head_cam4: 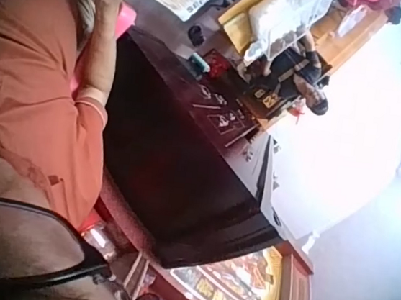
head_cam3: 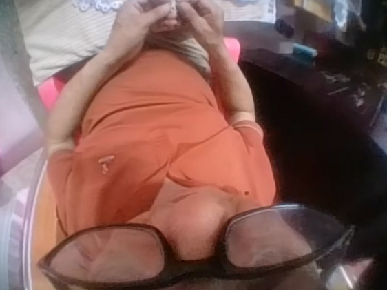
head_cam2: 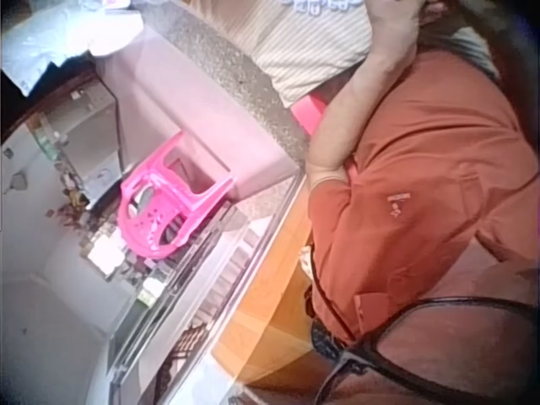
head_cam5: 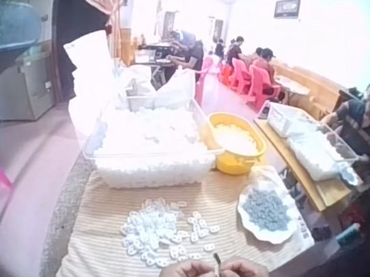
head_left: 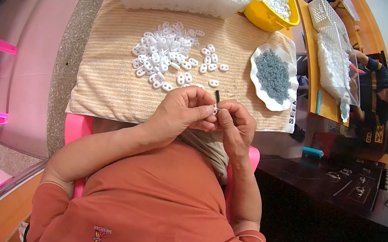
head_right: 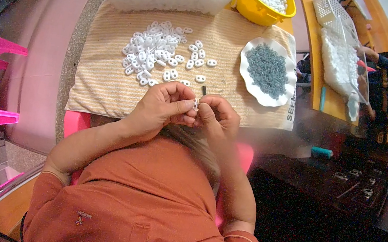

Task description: Stringing small white plastic components onto a thin black cord in a workshop setting.

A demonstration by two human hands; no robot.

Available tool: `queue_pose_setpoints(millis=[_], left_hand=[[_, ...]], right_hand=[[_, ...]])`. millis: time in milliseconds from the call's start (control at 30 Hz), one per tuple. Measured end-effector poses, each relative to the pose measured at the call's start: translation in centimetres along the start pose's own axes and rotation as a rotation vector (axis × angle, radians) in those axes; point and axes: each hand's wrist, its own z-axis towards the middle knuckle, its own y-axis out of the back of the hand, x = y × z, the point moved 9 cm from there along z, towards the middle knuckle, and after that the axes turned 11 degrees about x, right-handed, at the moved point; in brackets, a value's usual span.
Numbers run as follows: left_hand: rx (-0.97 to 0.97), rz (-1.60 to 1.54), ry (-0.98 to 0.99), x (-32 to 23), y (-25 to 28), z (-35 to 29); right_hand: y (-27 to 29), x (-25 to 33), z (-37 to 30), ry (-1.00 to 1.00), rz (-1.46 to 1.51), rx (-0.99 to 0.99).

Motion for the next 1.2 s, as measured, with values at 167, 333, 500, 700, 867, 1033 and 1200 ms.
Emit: queue_pose_setpoints(millis=[167, 333, 500, 700, 867, 1033, 1200], left_hand=[[-0.021, -0.003, 0.011, -0.1, 0.0, 0.0], [-0.016, -0.001, 0.016, 0.0, 0.1, 0.0], [-0.008, 0.003, 0.012, 0.0, 0.1, 0.1], [-0.005, 0.021, 0.018, 0.1, 0.1, 0.1], [0.013, 0.024, 0.022, 0.2, 0.0, 0.1], [0.014, 0.039, 0.033, 0.1, 0.0, 0.1], [0.017, 0.026, 0.038, 0.1, -0.1, 0.0]], right_hand=[[0.0, -0.6, -0.1, -0.049, 0.069, -0.001], [0.0, -0.9, -0.1, -0.063, 0.112, 0.001], [0.1, -0.9, 0.0, -0.073, 0.126, -0.023], [0.0, -1.2, 0.2, -0.035, 0.135, 0.035], [-0.1, -1.2, 0.1, -0.057, 0.168, 0.042], [-0.3, -0.8, 0.1, -0.054, 0.176, 0.047], [-0.4, -1.1, 0.1, -0.064, 0.244, 0.069]])
